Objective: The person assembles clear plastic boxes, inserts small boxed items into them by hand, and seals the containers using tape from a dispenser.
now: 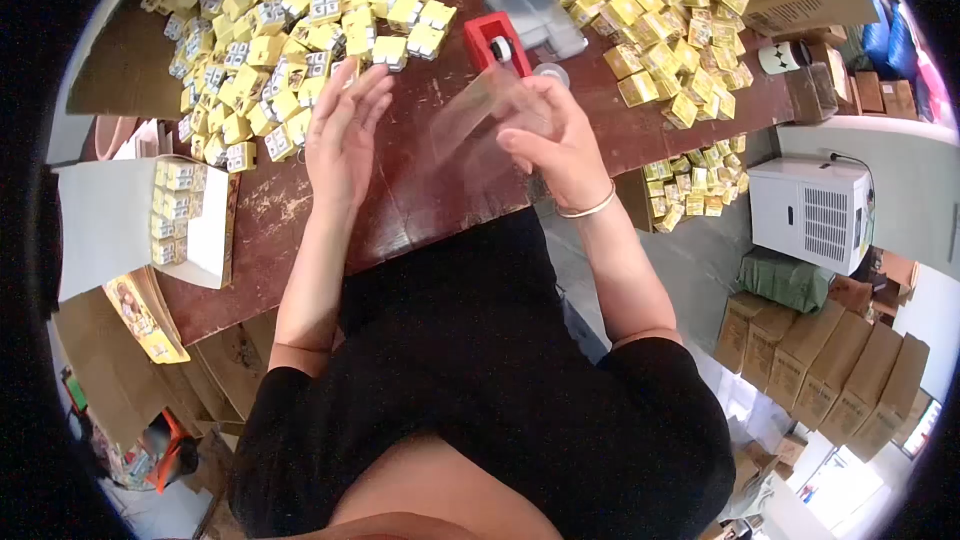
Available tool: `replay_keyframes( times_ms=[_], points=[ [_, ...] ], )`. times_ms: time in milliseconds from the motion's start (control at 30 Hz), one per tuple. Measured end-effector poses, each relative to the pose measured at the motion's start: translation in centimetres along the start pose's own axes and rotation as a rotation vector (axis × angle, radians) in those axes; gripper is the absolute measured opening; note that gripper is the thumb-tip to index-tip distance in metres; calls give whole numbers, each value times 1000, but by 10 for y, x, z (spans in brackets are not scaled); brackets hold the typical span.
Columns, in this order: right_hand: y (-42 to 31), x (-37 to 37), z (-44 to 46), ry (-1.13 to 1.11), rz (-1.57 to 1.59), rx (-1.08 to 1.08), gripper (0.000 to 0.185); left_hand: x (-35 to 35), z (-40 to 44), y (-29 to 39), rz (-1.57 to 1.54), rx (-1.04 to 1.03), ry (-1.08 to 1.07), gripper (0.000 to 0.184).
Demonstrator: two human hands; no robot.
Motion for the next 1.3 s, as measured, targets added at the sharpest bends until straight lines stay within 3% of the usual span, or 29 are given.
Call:
replay_keyframes(
  times_ms=[67,100,133,167,200,267,300,367,400,433,467,533,567,633,700,767,833,933,1000,1067,1100,1167,1233,1300],
  points=[
    [-5,9,-3,51,322,89,44,-16,-6,-22,114,-10,-55,65],
    [11,15,-6,58,391,53,45,-50,-21,-31,-17,10,-248,86],
    [13,3,-9,63,361,61,46,-78,-34,-35,-77,24,-343,97],
    [31,3,-15,102,255,-2,51,-99,-41,-28,-153,-18,-383,92],
    [29,-4,-18,57,-43,84,55,-99,-38,-38,-134,44,-369,85],
    [33,14,-16,-31,-89,-58,54,-90,-30,-47,-172,105,-293,65],
    [8,44,-11,75,-102,-33,44,-85,-30,-46,-226,162,-292,61],
    [-59,142,-15,511,-540,365,16,-69,-31,-43,-264,256,-301,53],
    [-108,152,-23,585,-1152,676,15,-60,-30,-43,-264,254,-300,53],
    [-126,175,-21,674,-1368,673,23,-54,-34,-51,-288,336,-314,54],
    [-133,194,-12,720,-1528,531,33,-52,-38,-59,-313,415,-325,55],
    [-136,205,9,630,-1731,522,44,-52,-41,-61,-311,435,-315,65],
    [-130,229,22,657,-1816,361,48,-55,-44,-60,-352,435,-330,71],
    [-128,227,31,602,-1754,223,50,-54,-48,-55,-396,425,-335,78],
    [-144,195,22,568,-1732,503,55,-51,-57,-47,-371,423,-366,86],
    [-140,155,5,496,-1280,606,62,-37,-62,-43,-377,422,-323,87],
    [-82,104,7,319,-444,371,65,-23,-70,-50,-398,472,-318,86],
    [15,46,11,59,-160,228,33,2,-72,-61,-342,458,-274,81],
    [58,28,10,50,-453,300,26,15,-70,-56,-229,413,-238,73],
    [93,9,10,-86,-993,308,33,27,-70,-48,-166,396,-202,67],
    [92,-4,10,-146,-1101,387,35,37,-72,-50,-76,403,-171,68],
    [92,18,20,18,-757,176,51,53,-75,-55,74,414,-112,66],
    [54,-23,33,-71,-341,210,72,60,-84,-66,133,417,-114,66],
    [39,-52,50,-160,-314,225,66,54,-86,-70,166,405,-136,65]
  ],
)
Point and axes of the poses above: each hand's wrist, its own z-axis towards the middle knuckle, its own x-axis out of the back of the hand, y = z × x, the point moved 10 cm from there along z, towards the middle knuckle, and after that the axes turned 13 degrees about z, right-handed, at the moved point
